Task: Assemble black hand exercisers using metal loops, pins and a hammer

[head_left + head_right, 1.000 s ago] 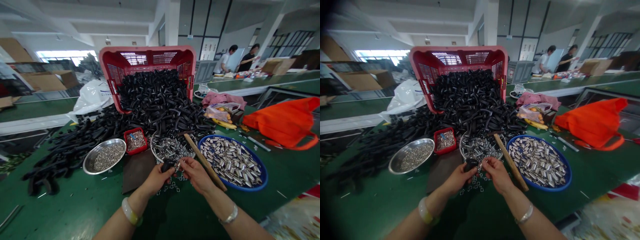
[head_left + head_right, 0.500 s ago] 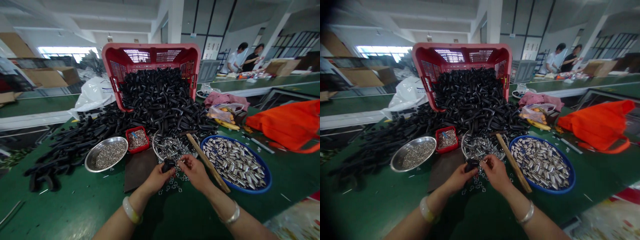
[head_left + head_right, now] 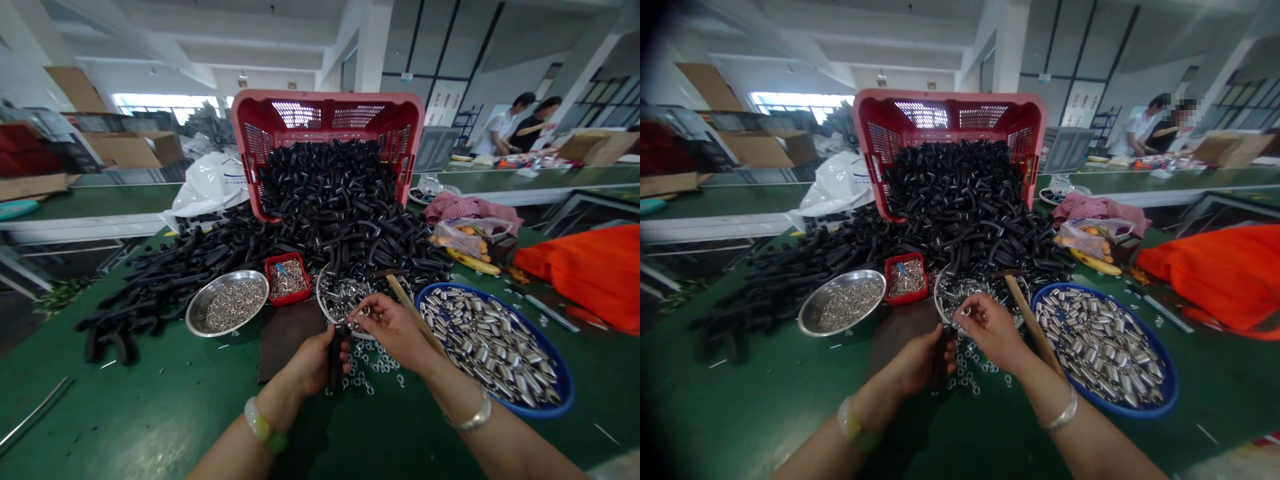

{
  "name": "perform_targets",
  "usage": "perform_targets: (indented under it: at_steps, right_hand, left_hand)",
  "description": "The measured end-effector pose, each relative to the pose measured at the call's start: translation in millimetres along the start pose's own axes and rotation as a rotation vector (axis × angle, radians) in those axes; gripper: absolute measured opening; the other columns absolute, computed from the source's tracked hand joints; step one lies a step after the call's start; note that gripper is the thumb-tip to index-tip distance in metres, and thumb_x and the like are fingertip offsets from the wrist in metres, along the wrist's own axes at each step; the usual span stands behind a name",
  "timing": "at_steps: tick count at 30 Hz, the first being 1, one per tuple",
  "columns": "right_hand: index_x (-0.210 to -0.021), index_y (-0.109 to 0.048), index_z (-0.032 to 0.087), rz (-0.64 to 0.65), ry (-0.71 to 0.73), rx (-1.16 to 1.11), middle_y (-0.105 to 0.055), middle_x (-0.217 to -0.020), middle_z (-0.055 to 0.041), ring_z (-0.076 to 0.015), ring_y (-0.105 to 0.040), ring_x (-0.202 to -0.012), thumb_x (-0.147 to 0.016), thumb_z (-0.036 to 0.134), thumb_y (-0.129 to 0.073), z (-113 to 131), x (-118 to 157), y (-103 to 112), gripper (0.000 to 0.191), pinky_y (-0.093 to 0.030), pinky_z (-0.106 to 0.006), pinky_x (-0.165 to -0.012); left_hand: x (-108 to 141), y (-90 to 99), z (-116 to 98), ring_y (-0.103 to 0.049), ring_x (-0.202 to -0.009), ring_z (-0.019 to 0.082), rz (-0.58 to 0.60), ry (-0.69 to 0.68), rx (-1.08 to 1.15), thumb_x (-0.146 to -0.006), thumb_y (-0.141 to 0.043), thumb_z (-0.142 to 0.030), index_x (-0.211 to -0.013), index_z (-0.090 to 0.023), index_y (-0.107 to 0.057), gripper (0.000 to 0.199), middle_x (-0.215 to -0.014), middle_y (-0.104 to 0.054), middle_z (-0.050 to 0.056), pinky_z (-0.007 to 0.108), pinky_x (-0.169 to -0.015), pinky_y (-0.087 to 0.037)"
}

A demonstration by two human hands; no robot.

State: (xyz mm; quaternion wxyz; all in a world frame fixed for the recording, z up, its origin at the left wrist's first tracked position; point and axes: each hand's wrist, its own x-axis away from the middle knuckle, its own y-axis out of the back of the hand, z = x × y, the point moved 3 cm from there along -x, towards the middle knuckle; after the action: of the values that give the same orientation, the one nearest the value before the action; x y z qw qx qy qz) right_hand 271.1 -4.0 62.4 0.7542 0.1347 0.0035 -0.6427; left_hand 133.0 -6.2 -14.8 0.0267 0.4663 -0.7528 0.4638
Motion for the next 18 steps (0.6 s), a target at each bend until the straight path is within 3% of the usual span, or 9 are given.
perform_targets:
  at_steps: [2,6,11,18]
  right_hand:
    - [-0.085,-0.055,0.023,0.033,0.027,0.008,-0.06,-0.082,-0.002,-0.016,-0.057,-0.076,-0.075,0.033,-0.056,1,-3,-5,0.014,-0.044,-0.031,-0.069]
    - [-0.085,-0.055,0.021,0.069,0.054,0.061,-0.059,-0.082,-0.0024,-0.0155,-0.056,-0.075,-0.076,0.031,-0.055,1,-9,-11,0.013,-0.044,-0.03,-0.068]
    - [-0.088,-0.053,0.021,0.062,0.08,0.06,-0.059,-0.085,-0.0031,-0.0152,-0.056,-0.076,-0.078,0.028,-0.053,5,-13,-16,0.013,-0.045,-0.029,-0.067]
    - [-0.087,-0.055,0.022,0.089,0.123,0.182,-0.058,-0.083,-0.0026,-0.0153,-0.056,-0.076,-0.078,0.027,-0.053,10,-16,-26,0.011,-0.045,-0.028,-0.067]
  left_hand:
    - [0,-4.4,2,-0.04,-0.044,0.003,0.082,0.155,0.195,-0.081,-0.045,-0.041,-0.08,-0.012,-0.047,0.029,-0.06,-0.041,-0.004,0.015,-0.043,-0.035]
    - [-2,-6.5,2,-0.037,-0.04,0.002,0.167,0.251,0.362,-0.081,-0.043,-0.044,-0.076,-0.013,-0.046,0.032,-0.057,-0.037,-0.005,0.011,-0.036,-0.027]
    - [0,-4.8,-1,-0.036,-0.039,0.002,0.22,0.297,0.42,-0.08,-0.044,-0.046,-0.075,-0.014,-0.045,0.033,-0.055,-0.036,-0.006,0.01,-0.035,-0.027]
    - [1,1.6,-7,-0.037,-0.038,0.002,0.183,0.281,0.461,-0.082,-0.038,-0.048,-0.071,-0.013,-0.043,0.037,-0.054,-0.037,-0.005,0.01,-0.035,-0.029]
